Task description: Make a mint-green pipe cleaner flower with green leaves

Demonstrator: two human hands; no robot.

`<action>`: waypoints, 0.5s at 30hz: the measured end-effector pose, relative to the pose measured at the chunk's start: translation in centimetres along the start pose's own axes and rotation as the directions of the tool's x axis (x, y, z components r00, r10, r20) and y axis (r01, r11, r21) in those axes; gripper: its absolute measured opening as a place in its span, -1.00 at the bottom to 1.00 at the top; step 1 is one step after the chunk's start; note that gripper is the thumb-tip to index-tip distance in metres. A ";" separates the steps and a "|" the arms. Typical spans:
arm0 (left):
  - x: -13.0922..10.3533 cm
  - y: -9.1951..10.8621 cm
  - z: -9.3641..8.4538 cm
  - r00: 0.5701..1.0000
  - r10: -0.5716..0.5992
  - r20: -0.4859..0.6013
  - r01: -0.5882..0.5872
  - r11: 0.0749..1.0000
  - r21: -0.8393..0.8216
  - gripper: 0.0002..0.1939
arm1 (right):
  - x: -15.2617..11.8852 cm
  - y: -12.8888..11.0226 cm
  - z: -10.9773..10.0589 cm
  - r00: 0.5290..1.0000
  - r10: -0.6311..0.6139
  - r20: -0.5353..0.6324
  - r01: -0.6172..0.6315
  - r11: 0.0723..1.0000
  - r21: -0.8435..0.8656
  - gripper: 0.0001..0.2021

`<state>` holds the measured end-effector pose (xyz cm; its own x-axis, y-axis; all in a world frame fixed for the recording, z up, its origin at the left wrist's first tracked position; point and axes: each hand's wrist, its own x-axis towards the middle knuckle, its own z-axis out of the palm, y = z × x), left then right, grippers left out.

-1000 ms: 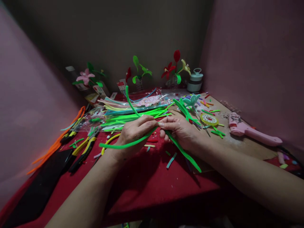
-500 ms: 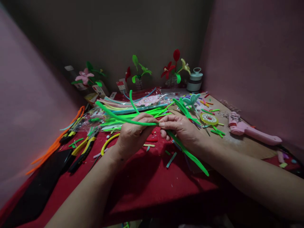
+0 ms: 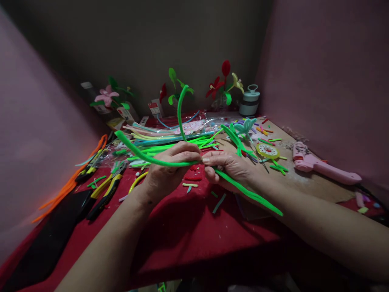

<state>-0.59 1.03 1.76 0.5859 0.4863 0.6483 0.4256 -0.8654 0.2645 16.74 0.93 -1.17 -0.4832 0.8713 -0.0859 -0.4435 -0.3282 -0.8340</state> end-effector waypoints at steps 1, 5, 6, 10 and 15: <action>0.0 0.0 -0.1 1.000 0.003 -0.001 -0.003 1.000 -0.006 -0.86 | 0.0 0.0 0.0 0.999 0.028 0.014 -0.028 0.999 0.014 -0.94; 0.1 0.2 -0.1 1.000 0.016 0.015 -0.015 0.999 -0.029 -0.85 | 0.0 0.1 0.1 0.997 0.048 0.056 -0.049 0.999 0.011 -0.90; 0.1 0.3 -0.1 0.999 0.028 0.019 -0.027 0.999 -0.030 -0.85 | 0.0 0.1 0.1 0.998 0.040 0.057 -0.040 0.999 0.002 -0.91; 0.1 0.6 -0.1 0.999 0.030 -0.011 -0.030 0.999 0.020 -0.89 | -0.1 -0.1 -0.1 0.999 -0.025 0.046 0.028 0.998 -0.058 -0.95; 0.1 0.9 0.2 0.999 -0.030 0.015 0.028 0.990 0.137 -0.91 | -0.5 -0.4 0.3 0.992 -0.128 0.002 0.126 0.973 -0.193 -0.97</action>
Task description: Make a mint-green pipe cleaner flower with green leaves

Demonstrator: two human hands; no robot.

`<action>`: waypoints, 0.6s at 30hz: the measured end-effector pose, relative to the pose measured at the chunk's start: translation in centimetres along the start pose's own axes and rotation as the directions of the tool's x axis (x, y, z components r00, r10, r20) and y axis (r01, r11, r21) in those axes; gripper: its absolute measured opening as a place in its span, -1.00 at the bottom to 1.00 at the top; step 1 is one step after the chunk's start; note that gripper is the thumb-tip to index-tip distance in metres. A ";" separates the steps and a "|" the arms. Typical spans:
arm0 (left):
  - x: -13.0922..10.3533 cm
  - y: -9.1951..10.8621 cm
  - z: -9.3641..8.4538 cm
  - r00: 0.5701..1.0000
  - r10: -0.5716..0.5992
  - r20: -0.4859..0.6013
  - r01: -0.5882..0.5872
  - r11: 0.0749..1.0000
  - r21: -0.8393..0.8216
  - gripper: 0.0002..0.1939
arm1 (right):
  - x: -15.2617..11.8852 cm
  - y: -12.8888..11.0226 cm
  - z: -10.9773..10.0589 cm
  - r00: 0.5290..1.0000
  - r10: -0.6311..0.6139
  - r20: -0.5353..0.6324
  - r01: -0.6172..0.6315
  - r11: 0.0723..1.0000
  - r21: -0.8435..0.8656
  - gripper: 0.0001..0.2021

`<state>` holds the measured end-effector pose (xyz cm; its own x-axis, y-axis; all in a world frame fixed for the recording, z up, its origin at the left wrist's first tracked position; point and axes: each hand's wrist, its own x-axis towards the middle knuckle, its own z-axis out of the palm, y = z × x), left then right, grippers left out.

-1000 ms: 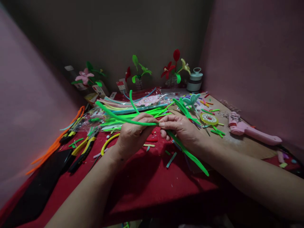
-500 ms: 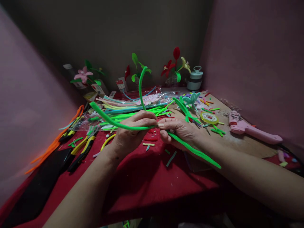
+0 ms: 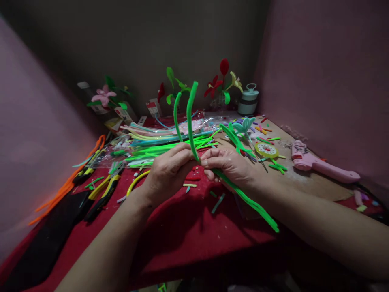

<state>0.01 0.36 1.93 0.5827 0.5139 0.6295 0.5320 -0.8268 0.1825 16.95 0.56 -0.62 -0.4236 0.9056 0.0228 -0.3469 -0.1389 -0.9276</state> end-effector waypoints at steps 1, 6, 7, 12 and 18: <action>0.0 0.0 0.1 1.000 -0.007 0.015 0.007 1.000 0.009 -0.91 | -0.1 0.0 0.1 1.000 -0.023 -0.016 0.023 0.999 -0.031 -0.96; -0.1 0.4 0.9 0.997 -0.083 0.008 0.082 0.996 0.045 -0.89 | -0.4 0.1 0.7 0.988 -0.115 -0.106 0.099 0.984 -0.148 -0.91; -0.1 0.5 1.0 0.996 -0.093 -0.010 0.093 0.995 0.041 -0.88 | -0.4 0.1 0.7 0.986 -0.118 -0.118 0.100 0.984 -0.147 -0.91; 0.1 0.9 0.6 0.987 -0.154 -0.057 0.146 0.982 -0.115 -0.88 | -0.1 0.2 0.1 0.998 -0.048 -0.027 0.048 0.999 -0.007 -0.94; 0.1 0.9 -0.1 0.980 -0.142 -0.141 0.114 0.975 -0.189 -0.95 | 0.2 0.4 -0.2 0.998 -0.006 0.060 -0.002 0.990 0.139 -0.93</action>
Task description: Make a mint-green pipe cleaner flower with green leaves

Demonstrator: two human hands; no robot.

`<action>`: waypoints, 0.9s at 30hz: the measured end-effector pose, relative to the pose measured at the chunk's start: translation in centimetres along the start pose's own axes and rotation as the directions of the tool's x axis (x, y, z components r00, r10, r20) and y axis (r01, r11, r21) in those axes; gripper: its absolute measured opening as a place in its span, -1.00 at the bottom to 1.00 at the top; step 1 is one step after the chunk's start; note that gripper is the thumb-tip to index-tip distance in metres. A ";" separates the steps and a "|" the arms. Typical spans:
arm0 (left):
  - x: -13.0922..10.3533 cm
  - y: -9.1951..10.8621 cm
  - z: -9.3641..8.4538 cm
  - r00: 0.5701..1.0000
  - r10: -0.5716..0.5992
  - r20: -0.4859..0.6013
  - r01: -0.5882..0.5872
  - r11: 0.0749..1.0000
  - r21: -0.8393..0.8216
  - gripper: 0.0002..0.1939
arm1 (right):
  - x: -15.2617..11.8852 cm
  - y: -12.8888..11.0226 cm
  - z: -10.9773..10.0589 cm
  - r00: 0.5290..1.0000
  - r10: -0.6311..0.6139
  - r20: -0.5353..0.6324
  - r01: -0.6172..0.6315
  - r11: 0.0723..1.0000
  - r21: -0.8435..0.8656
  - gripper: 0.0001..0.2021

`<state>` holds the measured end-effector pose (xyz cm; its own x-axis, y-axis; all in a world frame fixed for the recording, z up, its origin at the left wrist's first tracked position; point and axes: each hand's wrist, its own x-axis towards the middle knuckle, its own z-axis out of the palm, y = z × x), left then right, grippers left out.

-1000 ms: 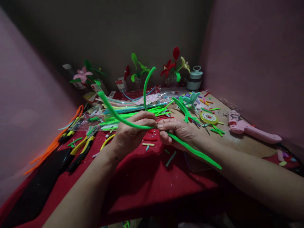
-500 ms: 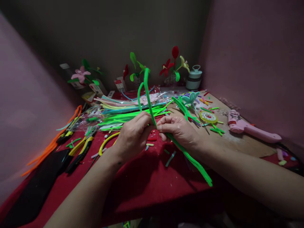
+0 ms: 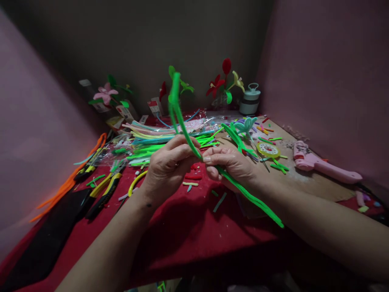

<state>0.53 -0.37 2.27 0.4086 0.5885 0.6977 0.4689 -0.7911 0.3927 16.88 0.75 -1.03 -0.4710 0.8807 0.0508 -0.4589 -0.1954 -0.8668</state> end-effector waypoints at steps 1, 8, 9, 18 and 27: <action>0.0 0.0 0.0 0.999 0.023 -0.041 -0.022 0.999 0.034 -0.97 | 0.0 0.0 0.0 1.000 -0.015 -0.024 0.015 1.000 0.008 -0.93; -0.2 -0.3 0.5 0.976 0.193 -0.098 -0.153 0.935 0.321 -0.92 | -0.2 -0.1 0.1 0.994 -0.087 -0.063 0.084 0.995 -0.053 -0.93; -0.2 -0.4 0.5 0.975 0.206 -0.084 -0.168 0.928 0.332 -0.92 | -0.3 -0.2 0.2 0.993 -0.089 -0.074 0.084 0.994 -0.071 -0.93; -0.2 -0.3 0.6 0.993 0.069 0.100 -0.091 0.967 0.238 -0.90 | -1.4 -1.0 1.5 0.966 -0.200 -0.162 0.138 0.934 -0.330 -0.90; 0.4 0.8 0.4 0.670 -0.607 0.428 0.742 0.533 -0.406 -0.72 | -1.7 0.0 1.3 0.916 -0.394 -0.069 0.247 0.692 -0.679 -0.93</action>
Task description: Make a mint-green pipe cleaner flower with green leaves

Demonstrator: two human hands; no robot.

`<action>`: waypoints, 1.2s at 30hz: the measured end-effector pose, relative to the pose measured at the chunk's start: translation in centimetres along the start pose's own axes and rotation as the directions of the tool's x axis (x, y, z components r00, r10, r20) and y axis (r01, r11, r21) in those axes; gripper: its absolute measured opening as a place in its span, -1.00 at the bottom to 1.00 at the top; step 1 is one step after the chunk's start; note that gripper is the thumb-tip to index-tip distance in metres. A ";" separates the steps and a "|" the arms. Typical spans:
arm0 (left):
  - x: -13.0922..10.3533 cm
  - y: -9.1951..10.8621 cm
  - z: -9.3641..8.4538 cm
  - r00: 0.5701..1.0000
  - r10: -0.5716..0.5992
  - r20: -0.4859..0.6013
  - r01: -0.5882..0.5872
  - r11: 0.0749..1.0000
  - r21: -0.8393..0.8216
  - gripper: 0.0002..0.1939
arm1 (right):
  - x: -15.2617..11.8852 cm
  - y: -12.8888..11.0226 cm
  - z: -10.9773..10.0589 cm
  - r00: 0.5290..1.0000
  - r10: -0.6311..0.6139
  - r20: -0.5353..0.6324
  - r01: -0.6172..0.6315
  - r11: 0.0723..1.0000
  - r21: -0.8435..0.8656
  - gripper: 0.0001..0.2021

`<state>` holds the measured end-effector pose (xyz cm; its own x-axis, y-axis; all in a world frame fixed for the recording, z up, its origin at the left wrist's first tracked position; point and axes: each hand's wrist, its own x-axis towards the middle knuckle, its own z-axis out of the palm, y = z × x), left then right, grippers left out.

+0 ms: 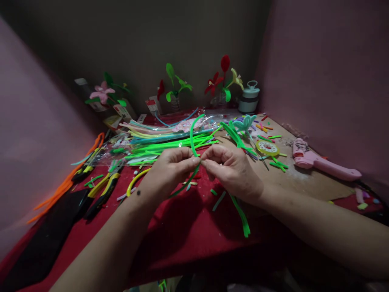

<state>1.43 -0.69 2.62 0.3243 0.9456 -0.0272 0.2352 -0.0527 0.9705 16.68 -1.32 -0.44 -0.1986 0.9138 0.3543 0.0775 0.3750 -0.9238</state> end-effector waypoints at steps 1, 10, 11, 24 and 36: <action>0.1 0.0 0.0 0.996 -0.080 0.038 0.084 0.989 -0.121 -0.71 | -0.1 0.1 0.0 0.999 -0.052 -0.014 0.051 0.997 -0.060 -0.93; 0.0 0.6 -1.1 0.995 0.098 -0.034 -0.099 0.995 -0.022 -0.80 | 0.6 -1.0 -0.5 0.995 0.086 0.040 -0.095 0.944 0.316 -0.95; -0.1 0.6 -1.3 0.966 0.233 -0.107 -0.223 0.970 0.102 -0.84 | 0.8 -1.1 -0.7 0.991 0.112 0.072 -0.131 0.916 0.380 -0.94; -0.4 0.3 -1.0 0.732 0.666 0.143 -0.574 0.489 0.657 -0.91 | 1.2 -0.1 -0.6 0.952 0.181 0.245 -0.286 0.811 0.511 -0.94; -0.6 1.4 -0.4 0.992 0.126 -0.012 -0.120 0.966 0.230 -0.85 | -0.1 -1.2 0.3 0.991 0.124 0.054 -0.134 0.949 0.284 -0.93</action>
<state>1.18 -1.23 4.11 0.3403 0.9352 0.0985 0.3989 -0.2384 0.8854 16.30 -1.94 0.58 -0.2396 0.9436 0.2285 -0.1774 0.1888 -0.9659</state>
